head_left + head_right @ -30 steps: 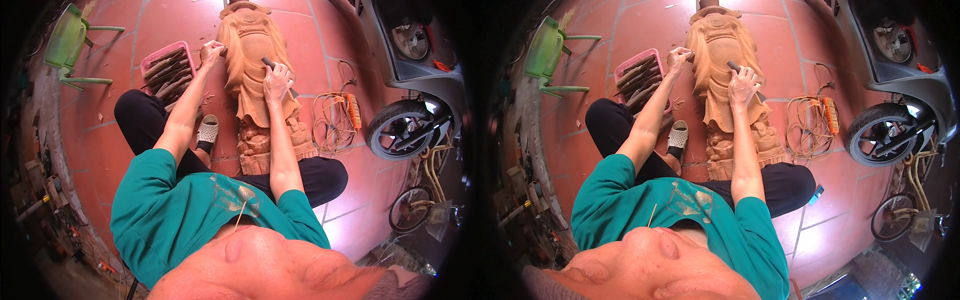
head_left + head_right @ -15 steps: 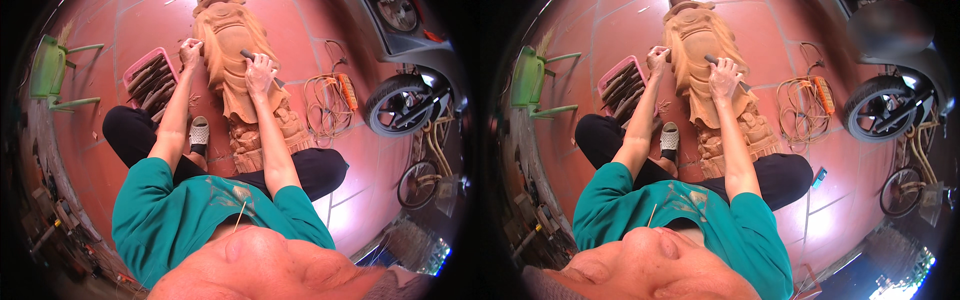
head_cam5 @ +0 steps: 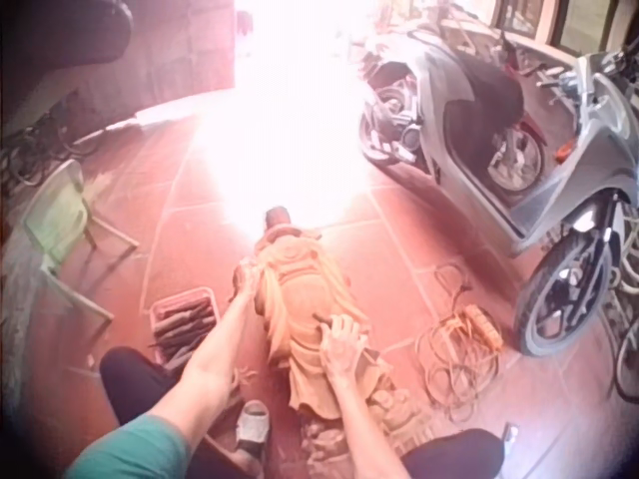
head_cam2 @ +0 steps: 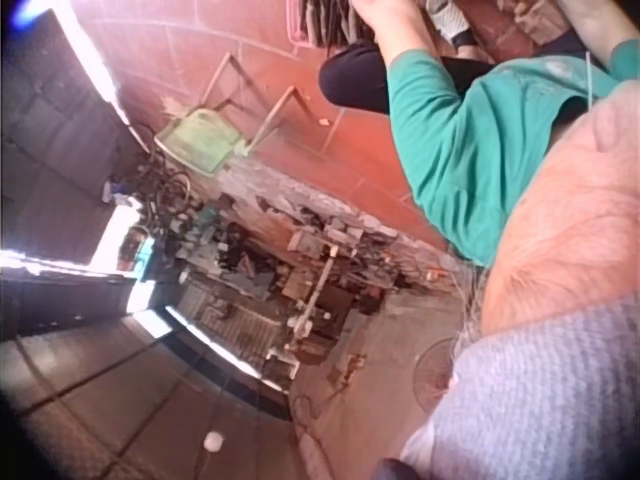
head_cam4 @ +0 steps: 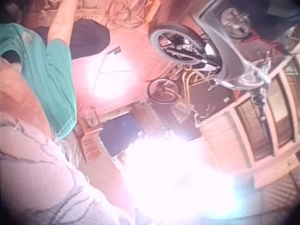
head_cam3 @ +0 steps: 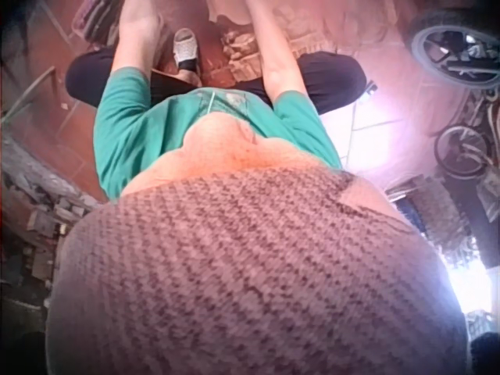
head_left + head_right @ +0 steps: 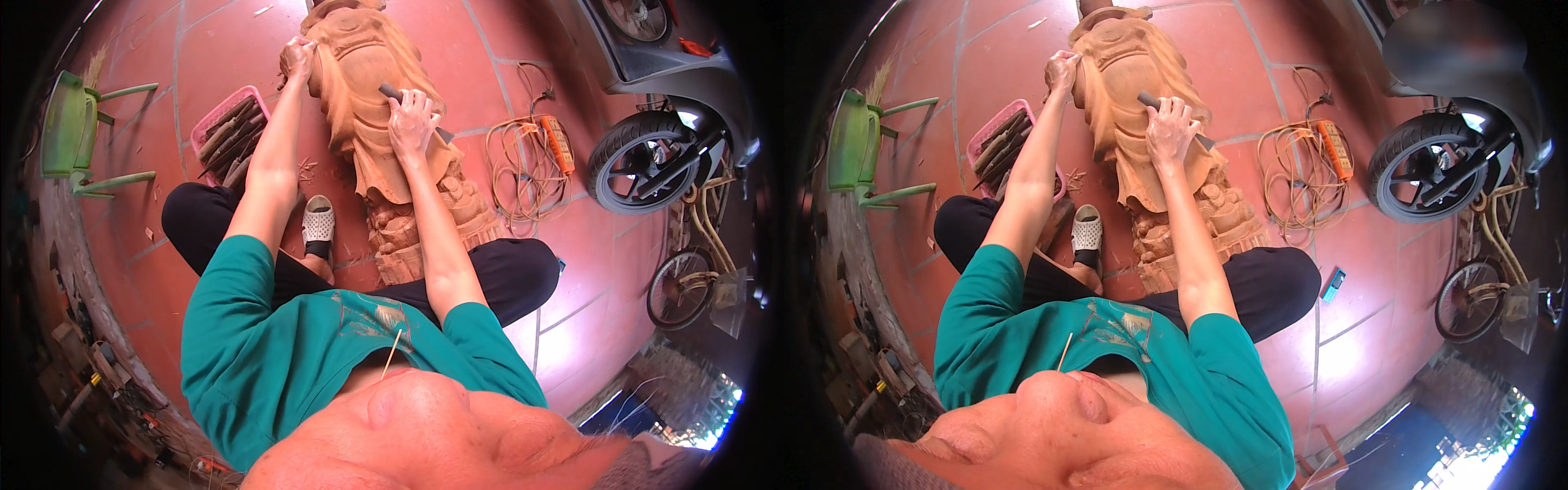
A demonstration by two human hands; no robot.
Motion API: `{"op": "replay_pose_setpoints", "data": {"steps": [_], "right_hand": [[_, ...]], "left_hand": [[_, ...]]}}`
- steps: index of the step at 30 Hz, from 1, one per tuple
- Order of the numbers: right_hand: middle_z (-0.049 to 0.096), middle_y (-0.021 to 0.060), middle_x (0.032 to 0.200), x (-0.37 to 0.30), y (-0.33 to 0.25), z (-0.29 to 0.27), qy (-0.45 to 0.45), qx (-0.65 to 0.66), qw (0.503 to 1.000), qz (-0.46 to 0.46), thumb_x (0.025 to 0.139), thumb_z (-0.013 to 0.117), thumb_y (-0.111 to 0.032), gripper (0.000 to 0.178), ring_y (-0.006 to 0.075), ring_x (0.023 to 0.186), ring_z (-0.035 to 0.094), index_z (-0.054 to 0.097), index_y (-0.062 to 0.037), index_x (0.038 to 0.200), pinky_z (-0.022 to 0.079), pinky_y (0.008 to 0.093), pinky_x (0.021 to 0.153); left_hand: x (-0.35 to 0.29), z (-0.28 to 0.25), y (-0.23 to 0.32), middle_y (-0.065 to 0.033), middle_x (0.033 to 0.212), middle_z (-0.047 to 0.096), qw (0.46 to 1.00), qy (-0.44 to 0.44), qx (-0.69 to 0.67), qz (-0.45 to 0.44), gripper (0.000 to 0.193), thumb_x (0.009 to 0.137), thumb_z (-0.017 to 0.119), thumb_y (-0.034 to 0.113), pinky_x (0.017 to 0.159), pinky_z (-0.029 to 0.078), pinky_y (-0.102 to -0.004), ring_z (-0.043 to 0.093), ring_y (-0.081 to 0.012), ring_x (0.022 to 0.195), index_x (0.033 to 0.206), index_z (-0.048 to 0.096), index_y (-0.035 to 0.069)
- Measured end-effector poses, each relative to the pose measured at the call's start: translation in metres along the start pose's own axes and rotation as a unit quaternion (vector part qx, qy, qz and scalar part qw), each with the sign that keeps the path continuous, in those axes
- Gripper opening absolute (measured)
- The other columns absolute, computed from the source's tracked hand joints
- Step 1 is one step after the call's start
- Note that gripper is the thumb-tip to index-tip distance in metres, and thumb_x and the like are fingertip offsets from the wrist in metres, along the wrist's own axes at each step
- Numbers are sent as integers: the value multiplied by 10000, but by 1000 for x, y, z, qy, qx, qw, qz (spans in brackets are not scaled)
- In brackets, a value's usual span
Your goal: The person sits on the floor and carves a wooden sculpture using a chisel and mallet. They repeatedly strike the chisel to shape the wood and occasionally wipe away wood shavings with their hand.
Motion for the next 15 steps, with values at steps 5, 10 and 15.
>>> {"op": "replay_pose_setpoints", "data": {"steps": [5,10,15], "right_hand": [[558,-1,1098,1,-7,0,7,-30,1000,-8,913,611,-370,284,196,1032,531,606,-148,1090,408,432,817],[556,-17,1092,0,-1,0,6,-32,999,0,908,622,-375,294,188,1019,541,621,-159,1108,412,427,808],[553,-24,1119,0,3,2,-8,-24,1000,7,904,638,-357,304,187,1042,538,626,-154,1130,413,438,815]], "left_hand": [[-5,-4,-5,-153,879,729,999,-25,-26,15,256,780,763,328,741,535,-426,704,-302,837,912,755,109],[-76,-15,-11,-139,805,684,994,13,-106,27,185,783,751,240,701,508,-419,660,-297,762,849,733,68],[-91,-13,-12,-116,765,660,985,82,-148,34,165,777,771,237,706,503,-411,639,-282,715,809,729,81]]}}
Point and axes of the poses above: each hand's wrist, its own x-axis towards the middle knuckle, its own z-axis out of the palm, y = z × x, the point moved 5 cm from there along x, towards the middle knuckle
